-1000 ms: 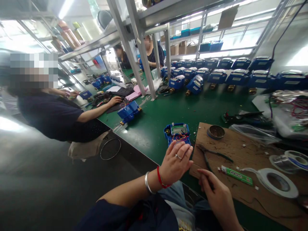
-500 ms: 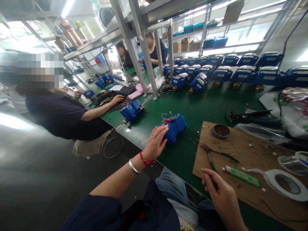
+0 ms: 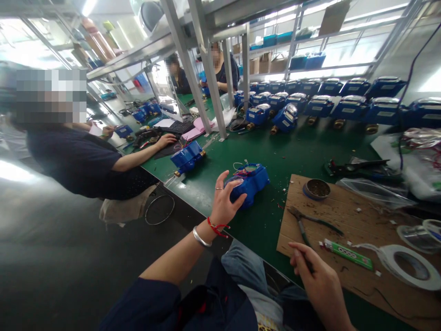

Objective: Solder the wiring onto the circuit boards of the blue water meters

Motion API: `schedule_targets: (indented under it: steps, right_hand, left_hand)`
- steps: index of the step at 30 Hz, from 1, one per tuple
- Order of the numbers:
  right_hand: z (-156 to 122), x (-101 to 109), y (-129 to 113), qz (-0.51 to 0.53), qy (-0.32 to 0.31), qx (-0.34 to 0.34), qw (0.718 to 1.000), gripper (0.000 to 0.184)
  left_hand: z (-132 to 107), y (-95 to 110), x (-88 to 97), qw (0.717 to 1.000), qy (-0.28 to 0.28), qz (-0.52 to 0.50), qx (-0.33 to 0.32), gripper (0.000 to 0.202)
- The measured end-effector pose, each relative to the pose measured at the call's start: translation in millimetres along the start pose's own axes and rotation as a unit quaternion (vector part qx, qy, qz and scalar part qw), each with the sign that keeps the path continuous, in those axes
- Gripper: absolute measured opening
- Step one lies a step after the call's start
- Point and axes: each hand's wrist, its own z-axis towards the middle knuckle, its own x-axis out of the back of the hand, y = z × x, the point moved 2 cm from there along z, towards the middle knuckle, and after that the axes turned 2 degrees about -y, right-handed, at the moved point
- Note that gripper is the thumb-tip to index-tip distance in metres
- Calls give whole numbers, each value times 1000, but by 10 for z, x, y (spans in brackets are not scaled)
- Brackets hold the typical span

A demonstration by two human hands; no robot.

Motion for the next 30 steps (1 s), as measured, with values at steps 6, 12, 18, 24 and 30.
schedule_targets:
  steps: [6, 12, 18, 24, 30]
  right_hand:
    - [3, 10, -4, -7, 4, 4, 1000, 36]
    - [-3, 9, 6, -10, 6, 3, 1000, 37]
    - [-11, -2, 37, -26, 6, 14, 1000, 36]
    - [8, -6, 26, -32, 14, 34, 999, 35]
    - [2, 8, 25, -23, 16, 45, 999, 35]
  left_hand:
    - [-73, 75, -67, 999, -33, -16, 28, 56]
    - [-14, 11, -48, 999, -43, -24, 23, 51]
    - [106, -339, 83, 998, -15, 53, -22, 51]
    - [254, -978, 335, 987, 18, 153, -47, 50]
    - [425, -1487, 611, 978, 18, 199, -55, 52]
